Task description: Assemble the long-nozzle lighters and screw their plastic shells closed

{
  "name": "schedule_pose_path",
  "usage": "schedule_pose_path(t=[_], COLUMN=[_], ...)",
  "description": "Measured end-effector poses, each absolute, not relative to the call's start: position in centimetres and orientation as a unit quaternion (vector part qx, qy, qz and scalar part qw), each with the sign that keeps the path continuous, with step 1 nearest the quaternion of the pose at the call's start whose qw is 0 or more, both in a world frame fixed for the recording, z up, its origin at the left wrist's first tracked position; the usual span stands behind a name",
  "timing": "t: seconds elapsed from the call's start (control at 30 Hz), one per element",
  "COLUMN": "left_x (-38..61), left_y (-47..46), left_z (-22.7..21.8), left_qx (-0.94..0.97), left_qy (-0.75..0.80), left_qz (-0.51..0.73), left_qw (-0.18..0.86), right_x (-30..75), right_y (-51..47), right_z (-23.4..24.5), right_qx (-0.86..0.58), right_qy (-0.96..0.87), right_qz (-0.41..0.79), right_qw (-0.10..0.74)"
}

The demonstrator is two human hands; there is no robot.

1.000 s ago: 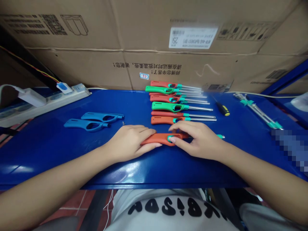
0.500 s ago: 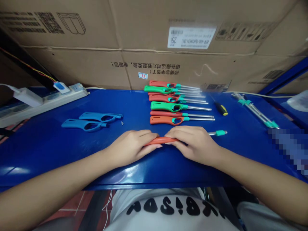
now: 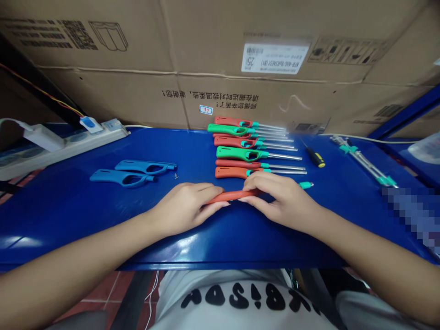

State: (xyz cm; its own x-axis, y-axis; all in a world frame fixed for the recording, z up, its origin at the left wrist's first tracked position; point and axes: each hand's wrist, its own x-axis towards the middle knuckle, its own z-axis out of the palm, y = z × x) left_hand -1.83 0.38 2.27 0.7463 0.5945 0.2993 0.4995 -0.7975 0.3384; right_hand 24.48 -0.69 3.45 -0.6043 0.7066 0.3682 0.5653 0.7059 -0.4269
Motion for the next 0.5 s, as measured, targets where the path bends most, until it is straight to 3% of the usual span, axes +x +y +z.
schedule_pose_path(t=[0.2,0.5], left_x=[-2.0,-1.5], left_y=[1.1,0.7], left_z=[2.5,1.8], left_qx=[0.925,0.925], left_qy=[0.307,0.304], left_qz=[0.202,0.191], left_qw=[0.093,0.122], right_x=[25.4,24.7], right_y=[0.5,-0.5], right_z=[3.5,2.9], right_qx=[-0.394,-0.350], right_qy=[-0.900,-0.923], right_qz=[0.063,0.023], right_qw=[0.173,0.159])
